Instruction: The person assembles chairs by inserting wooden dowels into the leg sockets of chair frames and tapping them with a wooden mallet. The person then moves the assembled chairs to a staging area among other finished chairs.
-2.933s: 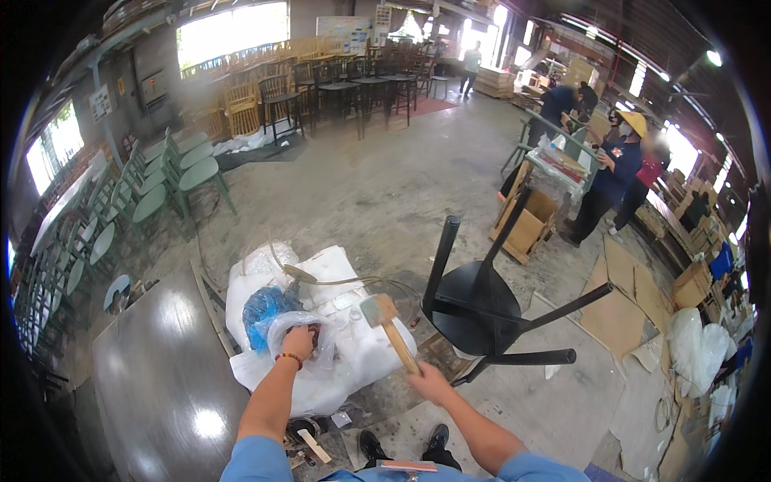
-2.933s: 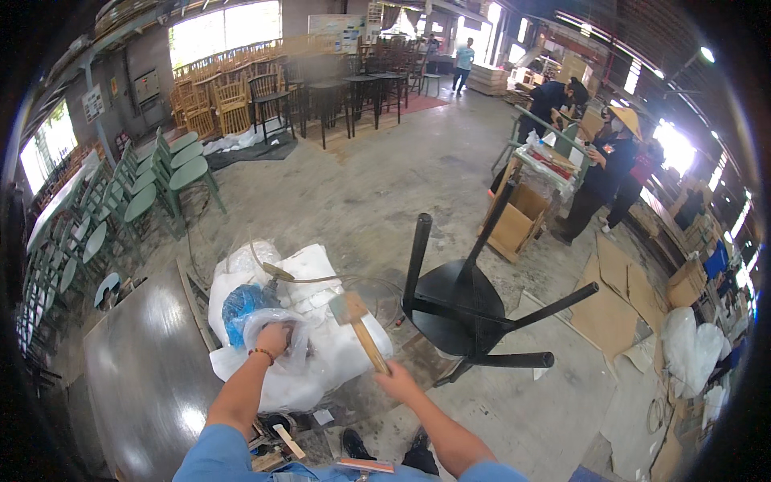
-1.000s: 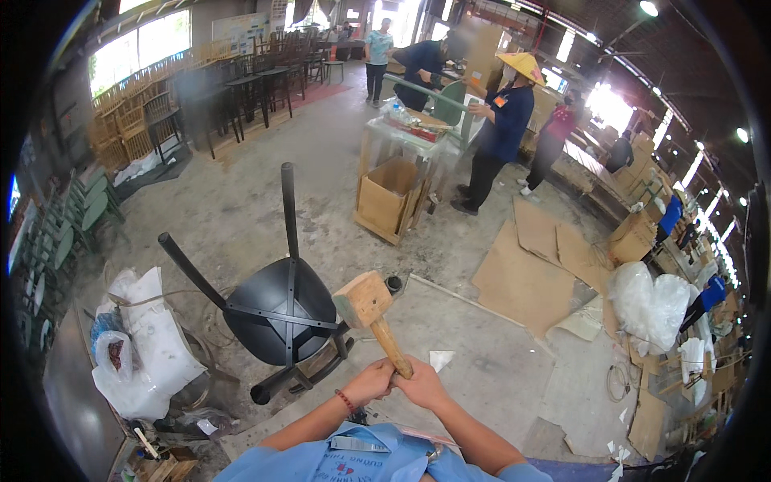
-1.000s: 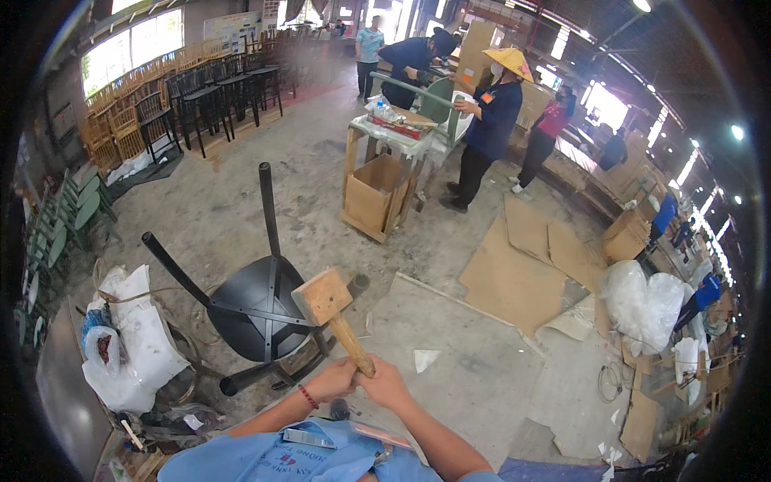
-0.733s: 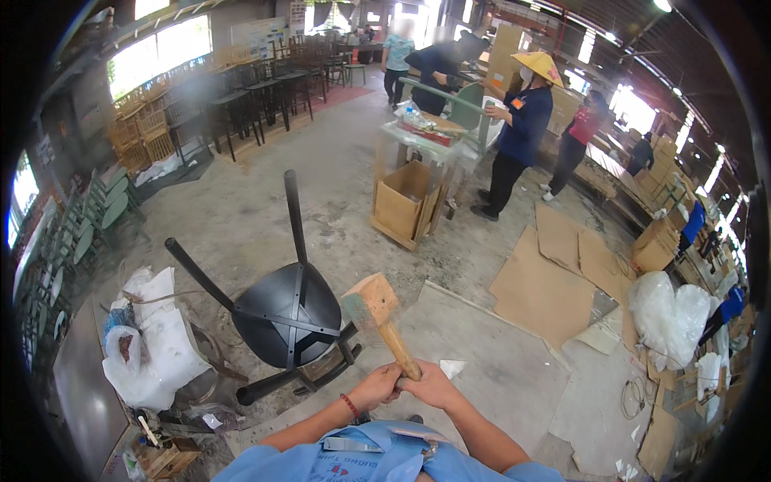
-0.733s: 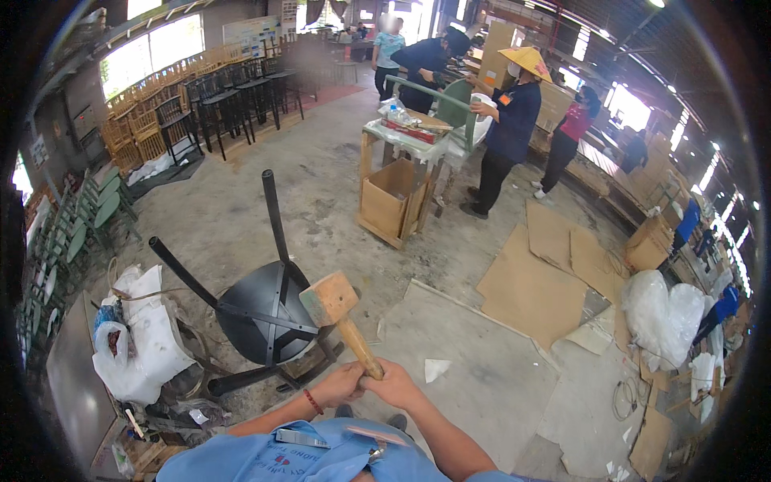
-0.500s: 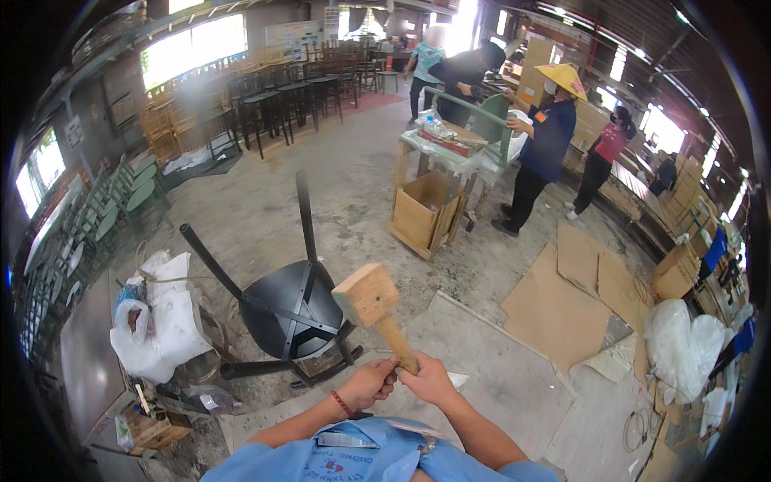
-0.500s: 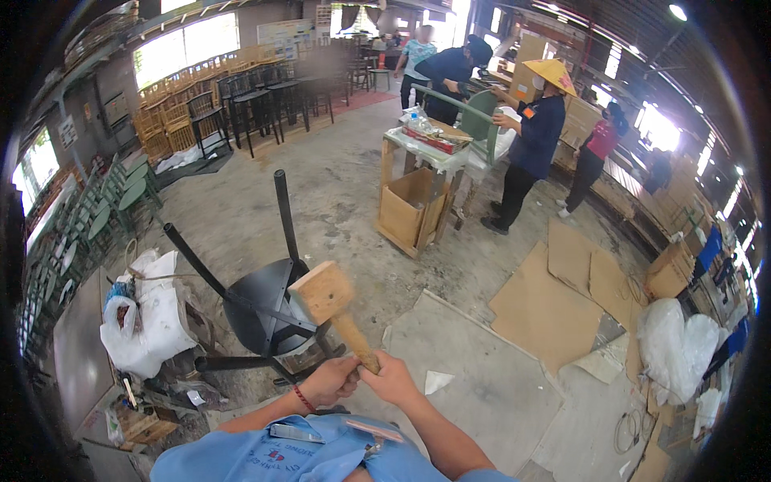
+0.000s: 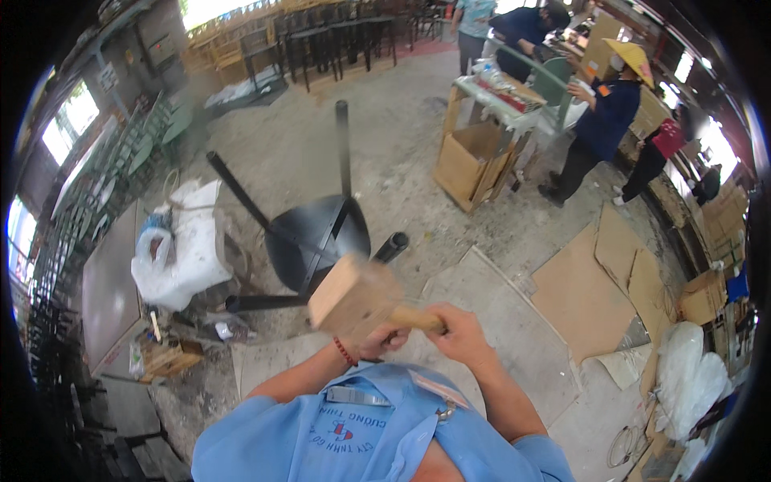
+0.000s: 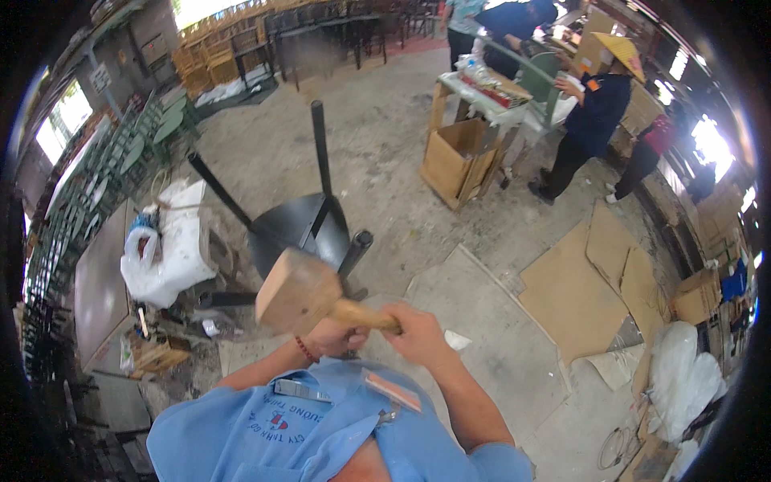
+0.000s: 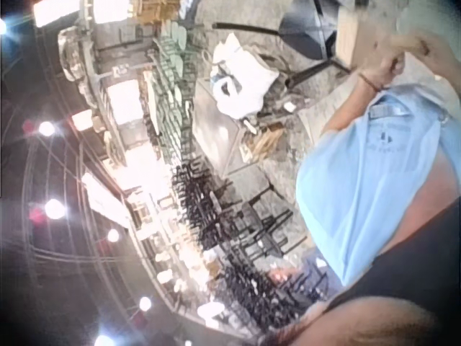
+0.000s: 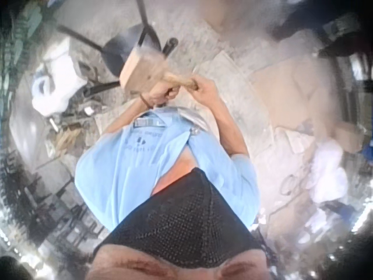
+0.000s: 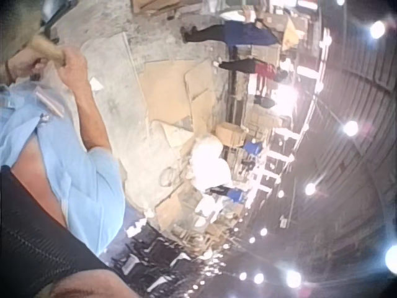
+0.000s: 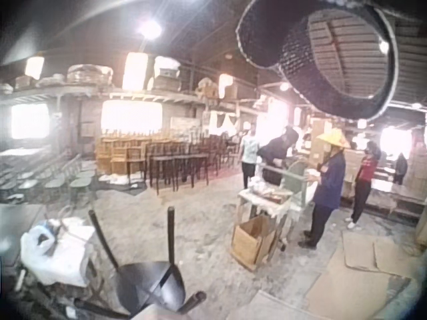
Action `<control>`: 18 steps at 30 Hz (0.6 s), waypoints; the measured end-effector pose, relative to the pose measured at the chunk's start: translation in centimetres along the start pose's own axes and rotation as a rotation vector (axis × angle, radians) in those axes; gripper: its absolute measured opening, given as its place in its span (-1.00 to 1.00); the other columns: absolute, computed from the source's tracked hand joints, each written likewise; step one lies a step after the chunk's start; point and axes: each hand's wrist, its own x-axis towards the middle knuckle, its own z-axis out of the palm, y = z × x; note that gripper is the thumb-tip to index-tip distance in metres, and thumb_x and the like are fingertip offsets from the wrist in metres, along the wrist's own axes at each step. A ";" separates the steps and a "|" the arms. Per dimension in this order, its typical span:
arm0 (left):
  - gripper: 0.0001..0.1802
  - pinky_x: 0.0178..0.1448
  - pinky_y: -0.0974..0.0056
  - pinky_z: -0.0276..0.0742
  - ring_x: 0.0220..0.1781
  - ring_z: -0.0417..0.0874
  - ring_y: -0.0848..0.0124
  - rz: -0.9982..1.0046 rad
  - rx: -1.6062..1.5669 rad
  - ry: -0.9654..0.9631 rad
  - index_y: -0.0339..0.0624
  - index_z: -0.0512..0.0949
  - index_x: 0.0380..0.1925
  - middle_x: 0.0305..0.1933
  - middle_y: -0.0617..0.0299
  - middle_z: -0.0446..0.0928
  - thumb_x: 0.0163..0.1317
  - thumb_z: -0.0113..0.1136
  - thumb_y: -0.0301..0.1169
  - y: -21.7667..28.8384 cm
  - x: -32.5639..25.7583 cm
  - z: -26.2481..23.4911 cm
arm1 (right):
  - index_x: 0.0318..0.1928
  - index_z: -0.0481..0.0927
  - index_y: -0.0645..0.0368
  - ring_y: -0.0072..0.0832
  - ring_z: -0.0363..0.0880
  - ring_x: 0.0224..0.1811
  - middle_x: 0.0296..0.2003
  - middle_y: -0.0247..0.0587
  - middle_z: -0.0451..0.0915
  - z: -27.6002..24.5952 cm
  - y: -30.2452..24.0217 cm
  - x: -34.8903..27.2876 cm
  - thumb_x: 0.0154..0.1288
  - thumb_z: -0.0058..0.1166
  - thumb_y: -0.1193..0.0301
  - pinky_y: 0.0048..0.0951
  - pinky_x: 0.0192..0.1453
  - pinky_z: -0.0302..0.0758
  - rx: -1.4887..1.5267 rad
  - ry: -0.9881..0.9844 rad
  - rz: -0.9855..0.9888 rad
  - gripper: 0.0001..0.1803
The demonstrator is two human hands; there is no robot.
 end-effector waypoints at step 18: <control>-0.59 -0.42 0.44 0.32 -0.53 0.38 0.61 0.321 0.756 0.228 -0.21 0.61 0.07 -0.47 0.37 0.52 0.41 0.13 -0.14 13.0 7.7 -4.8 | 0.21 0.39 0.33 -0.67 0.32 -0.68 -0.59 -0.36 0.41 -1.4 -0.2 -3.7 0.32 0.01 0.48 -0.60 -0.63 0.28 0.624 0.279 0.534 -0.54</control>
